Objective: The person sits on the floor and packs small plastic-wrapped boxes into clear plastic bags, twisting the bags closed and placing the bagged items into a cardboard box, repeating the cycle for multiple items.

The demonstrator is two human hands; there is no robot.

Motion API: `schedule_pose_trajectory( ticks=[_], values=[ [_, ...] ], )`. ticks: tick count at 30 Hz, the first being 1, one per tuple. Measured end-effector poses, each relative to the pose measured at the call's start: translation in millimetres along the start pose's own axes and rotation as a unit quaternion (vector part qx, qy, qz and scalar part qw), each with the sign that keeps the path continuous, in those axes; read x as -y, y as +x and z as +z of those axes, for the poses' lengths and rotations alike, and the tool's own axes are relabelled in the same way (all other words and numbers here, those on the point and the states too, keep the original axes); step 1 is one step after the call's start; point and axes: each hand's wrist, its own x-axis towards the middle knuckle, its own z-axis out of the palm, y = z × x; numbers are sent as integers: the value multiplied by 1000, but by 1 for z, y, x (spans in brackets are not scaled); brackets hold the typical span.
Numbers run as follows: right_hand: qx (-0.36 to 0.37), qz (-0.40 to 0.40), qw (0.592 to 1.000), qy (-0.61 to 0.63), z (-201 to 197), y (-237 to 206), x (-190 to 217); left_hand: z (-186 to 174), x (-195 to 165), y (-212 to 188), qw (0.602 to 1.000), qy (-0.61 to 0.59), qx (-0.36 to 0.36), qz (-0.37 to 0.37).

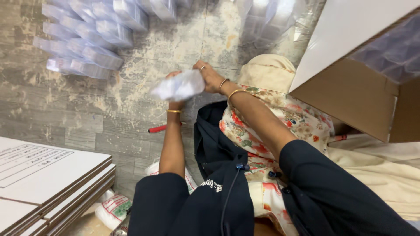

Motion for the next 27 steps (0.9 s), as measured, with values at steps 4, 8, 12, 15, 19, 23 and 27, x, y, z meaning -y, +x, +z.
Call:
schedule_pose_trajectory(
  ticks=[4,8,12,15,19,23,27],
  values=[
    [-56,-63,996,16,-5,-8,23,-1,-16,-22,997,-44,-57,-35],
    [-106,-16,993,51,-43,-54,85,-10,-71,-48,988,-124,-39,-78],
    [-107,73,990,53,-126,-139,150,-1,-172,-71,984,-141,104,-37],
    [-106,179,978,11,-200,-207,186,39,-252,-75,963,-141,230,5],
    [-48,363,930,-35,-275,-265,202,110,-327,-60,921,-171,347,-32],
    [-128,448,879,101,-325,-294,187,181,-365,-36,899,-233,366,-64],
    [-145,486,805,308,-389,-283,131,244,-379,7,880,-347,308,-105]
  ],
)
